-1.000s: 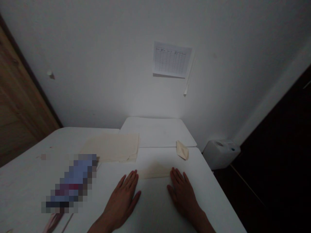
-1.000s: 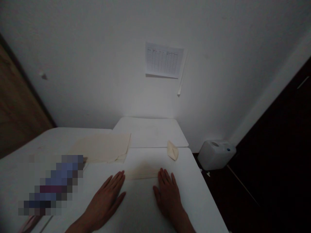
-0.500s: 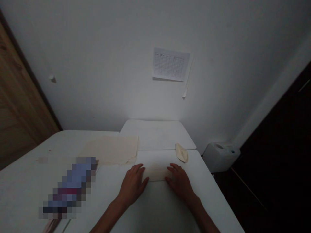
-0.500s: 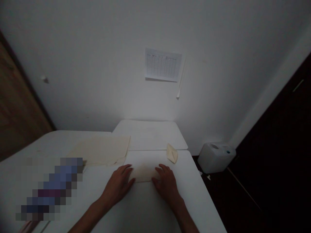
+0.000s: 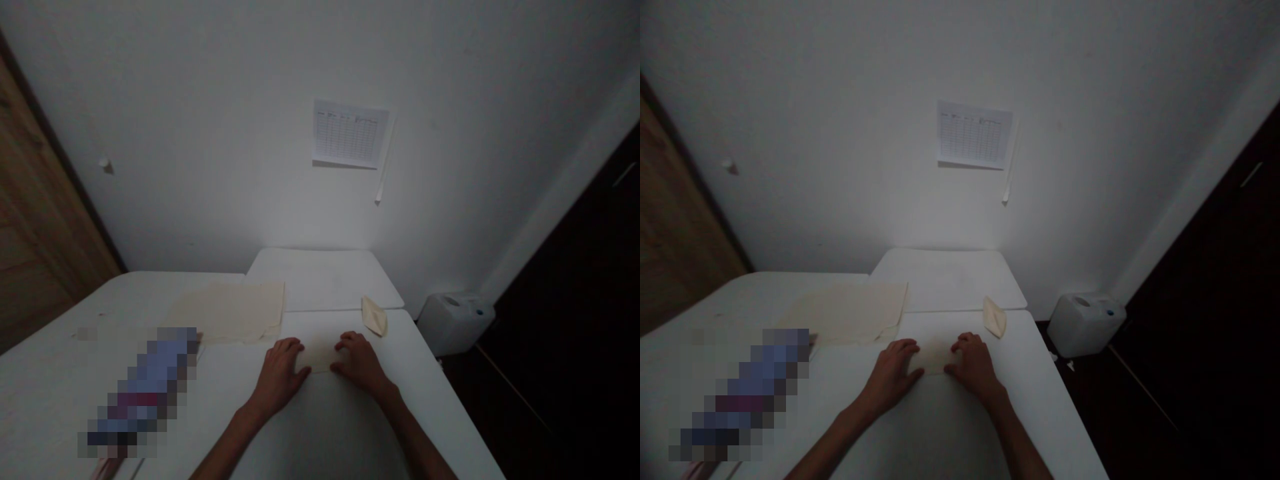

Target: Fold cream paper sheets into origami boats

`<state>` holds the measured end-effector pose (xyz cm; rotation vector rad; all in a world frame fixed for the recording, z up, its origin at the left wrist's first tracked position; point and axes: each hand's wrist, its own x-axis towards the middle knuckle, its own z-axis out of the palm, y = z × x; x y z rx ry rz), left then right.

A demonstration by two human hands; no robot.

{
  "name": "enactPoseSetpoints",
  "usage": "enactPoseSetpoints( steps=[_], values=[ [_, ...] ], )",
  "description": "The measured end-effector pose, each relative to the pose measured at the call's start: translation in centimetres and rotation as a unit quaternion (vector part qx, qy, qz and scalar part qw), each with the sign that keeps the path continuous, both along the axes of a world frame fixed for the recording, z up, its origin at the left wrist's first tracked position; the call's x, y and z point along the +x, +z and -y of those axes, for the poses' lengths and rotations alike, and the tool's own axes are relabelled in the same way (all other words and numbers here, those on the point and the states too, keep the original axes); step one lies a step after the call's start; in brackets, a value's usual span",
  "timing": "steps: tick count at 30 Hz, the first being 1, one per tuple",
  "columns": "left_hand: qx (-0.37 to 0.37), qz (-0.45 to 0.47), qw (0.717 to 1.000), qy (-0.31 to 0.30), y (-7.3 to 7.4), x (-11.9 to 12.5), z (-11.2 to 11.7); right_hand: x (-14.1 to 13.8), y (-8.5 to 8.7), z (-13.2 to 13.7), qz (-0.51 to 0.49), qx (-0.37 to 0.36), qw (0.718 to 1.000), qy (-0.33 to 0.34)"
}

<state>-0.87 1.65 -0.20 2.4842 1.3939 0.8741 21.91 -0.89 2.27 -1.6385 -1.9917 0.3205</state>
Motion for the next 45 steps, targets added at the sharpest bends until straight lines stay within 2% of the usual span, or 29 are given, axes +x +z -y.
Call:
enactPoseSetpoints(
  steps=[6,16,24,27,34,39,45],
  values=[
    [-0.009,0.060,0.998,-0.022,-0.7,-0.4,-0.3,0.1,-0.2,-0.1,-0.064,0.042,0.997,-0.008],
    [0.023,0.069,0.996,-0.051,1.3,-1.0,1.0,1.3,-0.8,0.2,-0.091,0.101,0.991,0.012],
    [0.045,0.033,0.991,-0.120,1.1,-1.6,1.1,2.2,-1.4,0.5,-0.088,0.102,0.988,0.075],
    [0.054,0.004,0.990,-0.132,1.0,-1.6,1.0,2.3,-1.8,0.7,-0.087,0.087,0.988,0.091],
    [0.088,-0.153,0.974,-0.145,1.0,-1.6,1.6,2.4,-1.5,1.4,-0.062,0.075,0.990,0.097],
    [0.108,-0.198,0.960,-0.168,0.0,-1.7,2.0,1.9,-1.1,1.8,0.007,0.098,0.990,0.102],
    [0.092,-0.220,0.956,-0.173,0.1,-1.5,2.6,-0.1,-1.5,2.0,0.108,0.132,0.980,0.101]
  ],
)
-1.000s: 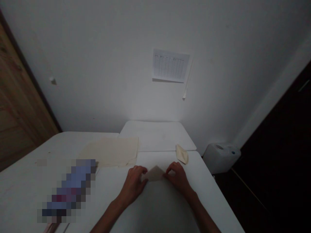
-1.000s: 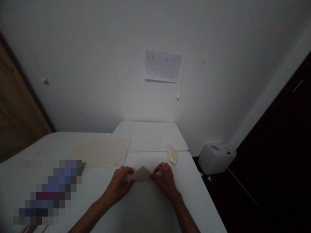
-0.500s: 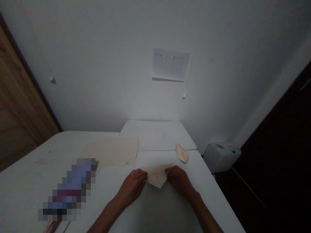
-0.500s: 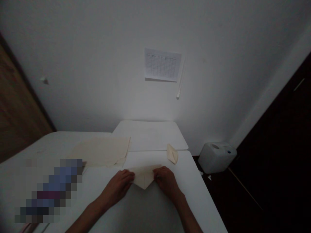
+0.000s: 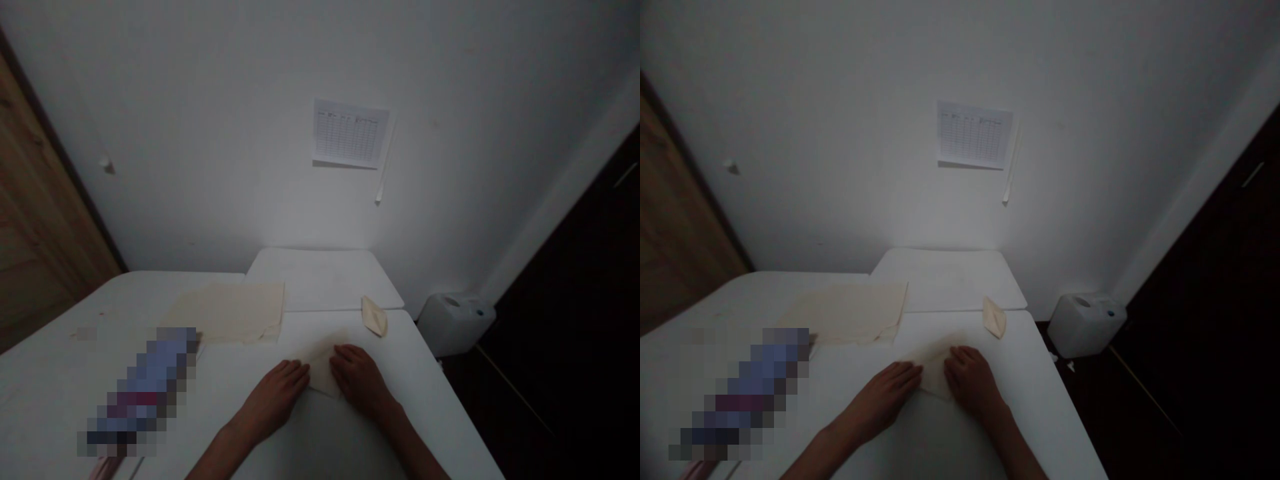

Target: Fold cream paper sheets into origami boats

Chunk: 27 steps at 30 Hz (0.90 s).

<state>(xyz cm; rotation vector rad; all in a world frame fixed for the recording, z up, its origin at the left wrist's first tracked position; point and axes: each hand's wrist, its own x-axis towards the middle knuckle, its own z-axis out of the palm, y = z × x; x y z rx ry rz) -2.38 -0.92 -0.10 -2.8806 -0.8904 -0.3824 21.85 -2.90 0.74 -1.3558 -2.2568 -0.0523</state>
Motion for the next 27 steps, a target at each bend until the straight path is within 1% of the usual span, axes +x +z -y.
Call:
enactPoseSetpoints(
  steps=[4,7,10,13,19,23,27],
  values=[
    [-0.004,0.014,1.000,-0.009,0.2,0.1,0.3,-0.6,-0.4,0.0,0.016,-0.024,0.998,0.052],
    [-0.018,0.039,0.999,-0.016,0.6,0.1,0.5,-0.5,-0.3,0.0,0.024,-0.050,0.996,0.071],
    [-0.040,0.065,0.997,-0.016,1.0,0.1,0.7,-0.3,0.0,0.0,0.032,-0.067,0.994,0.075],
    [-0.046,0.077,0.996,-0.016,1.2,0.0,1.0,-0.3,0.3,0.1,0.036,-0.072,0.994,0.078],
    [-0.054,0.109,0.992,-0.021,1.2,-0.7,1.2,-0.1,0.1,0.0,0.028,-0.076,0.994,0.072],
    [-0.069,0.129,0.989,-0.016,1.4,-1.3,1.2,-0.3,0.1,0.0,0.023,-0.059,0.996,0.062],
    [-0.072,0.155,0.985,-0.019,1.0,-1.5,1.3,-1.0,0.5,0.1,0.009,-0.035,0.998,0.050]
  ],
)
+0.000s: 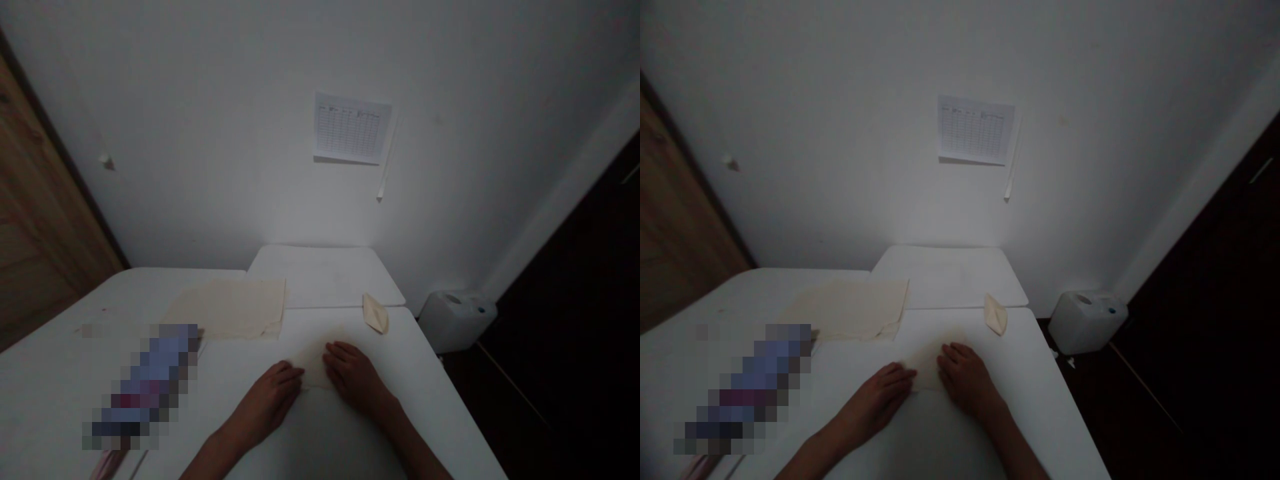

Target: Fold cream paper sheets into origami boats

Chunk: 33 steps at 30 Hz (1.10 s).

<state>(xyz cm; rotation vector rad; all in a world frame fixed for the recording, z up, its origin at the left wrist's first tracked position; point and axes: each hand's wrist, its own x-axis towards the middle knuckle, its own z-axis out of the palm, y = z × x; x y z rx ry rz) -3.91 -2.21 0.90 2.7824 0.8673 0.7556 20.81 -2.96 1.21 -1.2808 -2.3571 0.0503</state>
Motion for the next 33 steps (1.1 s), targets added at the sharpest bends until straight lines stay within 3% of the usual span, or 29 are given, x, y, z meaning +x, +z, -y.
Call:
enactPoseSetpoints(
  steps=[12,24,33],
  values=[
    [-0.036,0.022,0.999,0.030,0.9,1.6,0.7,-1.8,0.0,0.6,-0.058,-0.016,0.997,0.039],
    [-0.102,0.096,0.985,0.097,-0.2,2.7,-0.1,-1.9,-0.5,0.3,-0.055,-0.020,0.997,0.047],
    [-0.131,0.088,0.982,0.108,-0.5,2.7,-0.8,-2.0,0.6,1.4,-0.082,-0.036,0.994,0.060]
  ],
)
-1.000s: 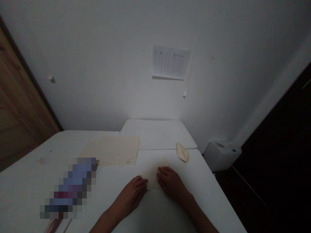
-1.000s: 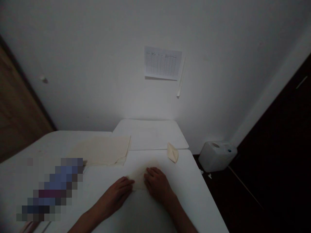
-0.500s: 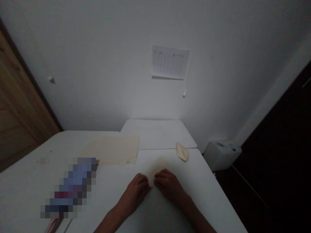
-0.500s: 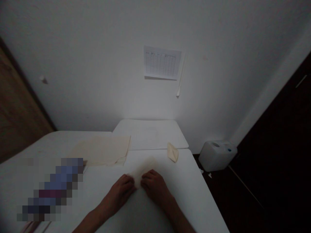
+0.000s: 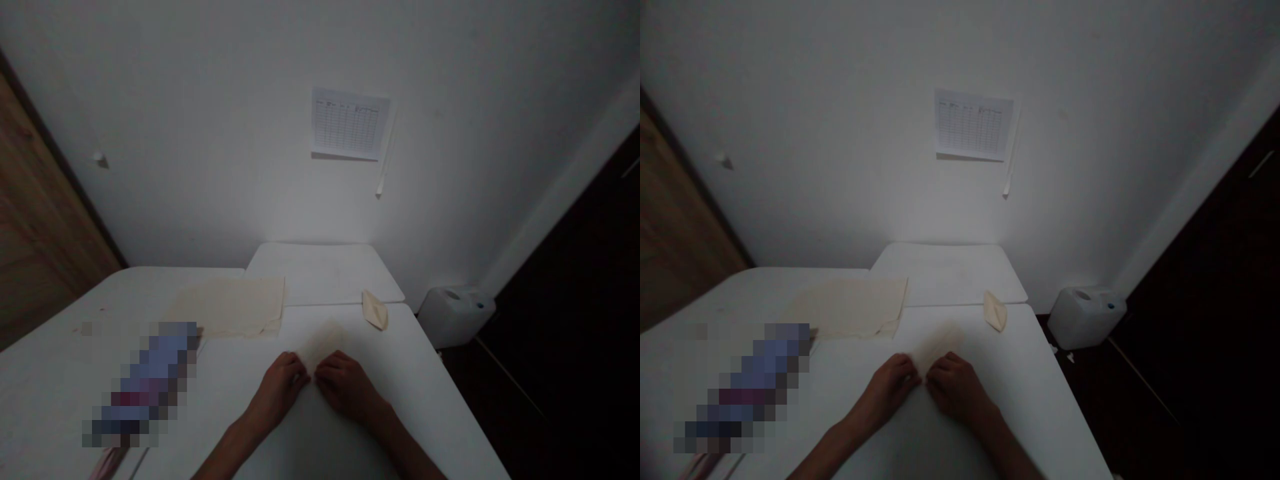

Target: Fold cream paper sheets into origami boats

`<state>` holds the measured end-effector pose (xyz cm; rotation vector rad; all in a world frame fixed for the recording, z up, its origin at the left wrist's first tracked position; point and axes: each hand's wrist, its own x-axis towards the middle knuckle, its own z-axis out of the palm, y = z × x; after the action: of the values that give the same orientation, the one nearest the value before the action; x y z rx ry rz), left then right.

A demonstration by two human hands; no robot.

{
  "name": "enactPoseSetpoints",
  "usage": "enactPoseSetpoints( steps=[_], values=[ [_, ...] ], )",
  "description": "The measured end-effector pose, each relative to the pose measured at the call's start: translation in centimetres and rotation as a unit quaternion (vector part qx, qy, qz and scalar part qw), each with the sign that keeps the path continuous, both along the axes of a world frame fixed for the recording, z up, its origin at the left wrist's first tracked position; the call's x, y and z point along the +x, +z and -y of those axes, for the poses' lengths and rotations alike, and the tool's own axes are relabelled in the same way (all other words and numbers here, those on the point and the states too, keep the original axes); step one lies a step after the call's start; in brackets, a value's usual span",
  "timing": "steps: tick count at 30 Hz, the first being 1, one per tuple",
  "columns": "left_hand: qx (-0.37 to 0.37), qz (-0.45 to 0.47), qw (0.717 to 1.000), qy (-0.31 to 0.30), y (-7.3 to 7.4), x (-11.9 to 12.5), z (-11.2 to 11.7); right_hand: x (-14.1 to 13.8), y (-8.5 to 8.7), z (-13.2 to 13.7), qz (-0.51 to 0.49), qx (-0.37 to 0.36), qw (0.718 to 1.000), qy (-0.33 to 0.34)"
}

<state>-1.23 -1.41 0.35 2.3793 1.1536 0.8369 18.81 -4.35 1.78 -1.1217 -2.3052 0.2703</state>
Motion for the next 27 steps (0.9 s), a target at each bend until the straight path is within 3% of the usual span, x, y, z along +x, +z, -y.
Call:
enactPoseSetpoints(
  steps=[10,15,27],
  values=[
    [-0.007,0.028,0.999,-0.018,0.2,-0.6,0.2,-0.8,-0.9,-0.2,0.001,-0.006,0.999,-0.048],
    [-0.018,0.054,0.998,-0.028,-0.3,-1.7,0.3,-1.1,-0.9,0.0,-0.018,0.002,0.998,-0.053],
    [-0.070,0.050,0.995,0.049,-0.3,-1.3,-0.1,-1.4,-0.9,0.3,-0.001,0.013,0.998,-0.063]
  ],
)
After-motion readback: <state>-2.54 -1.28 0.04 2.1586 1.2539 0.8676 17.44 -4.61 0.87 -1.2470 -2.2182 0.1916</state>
